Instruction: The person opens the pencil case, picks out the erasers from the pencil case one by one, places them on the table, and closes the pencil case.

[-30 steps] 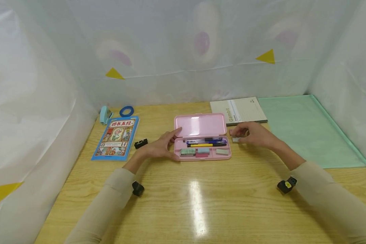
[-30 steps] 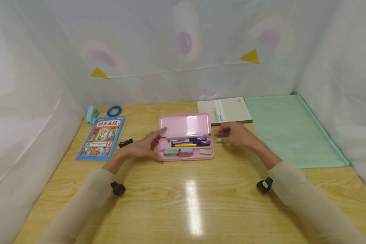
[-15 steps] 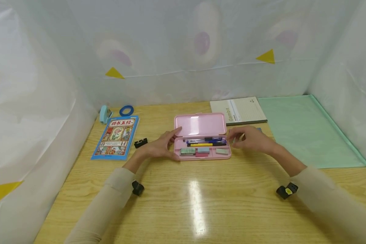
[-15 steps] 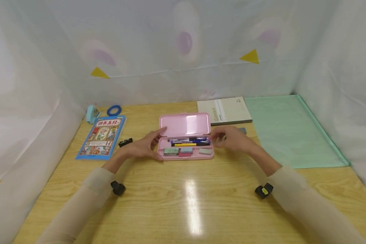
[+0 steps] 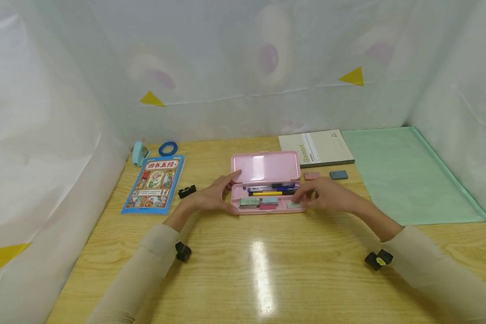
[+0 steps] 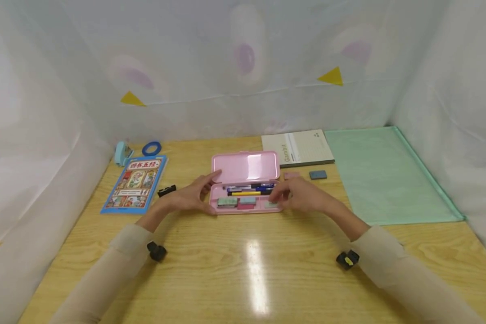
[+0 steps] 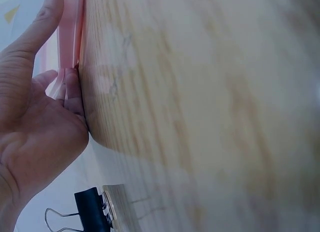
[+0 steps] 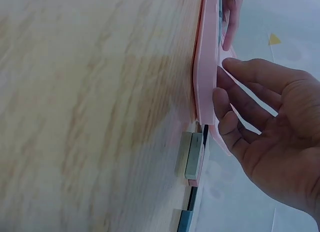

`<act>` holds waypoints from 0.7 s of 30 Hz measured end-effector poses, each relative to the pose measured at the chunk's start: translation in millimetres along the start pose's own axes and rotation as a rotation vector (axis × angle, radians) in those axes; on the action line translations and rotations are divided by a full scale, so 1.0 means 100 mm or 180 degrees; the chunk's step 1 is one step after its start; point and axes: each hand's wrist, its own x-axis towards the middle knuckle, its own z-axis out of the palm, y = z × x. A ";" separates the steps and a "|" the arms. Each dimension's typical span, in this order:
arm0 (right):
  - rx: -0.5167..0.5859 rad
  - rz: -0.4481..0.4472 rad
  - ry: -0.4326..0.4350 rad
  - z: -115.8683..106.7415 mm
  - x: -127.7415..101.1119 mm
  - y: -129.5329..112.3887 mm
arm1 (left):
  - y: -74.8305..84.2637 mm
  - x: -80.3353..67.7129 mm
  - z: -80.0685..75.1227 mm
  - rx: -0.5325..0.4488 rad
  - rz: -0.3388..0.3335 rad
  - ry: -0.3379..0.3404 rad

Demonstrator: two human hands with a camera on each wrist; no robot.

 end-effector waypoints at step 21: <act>-0.0176 -0.0067 0.0189 0.16 0.07 -0.04 | -0.02 0.01 0.00 -0.0001 0.0018 0.0010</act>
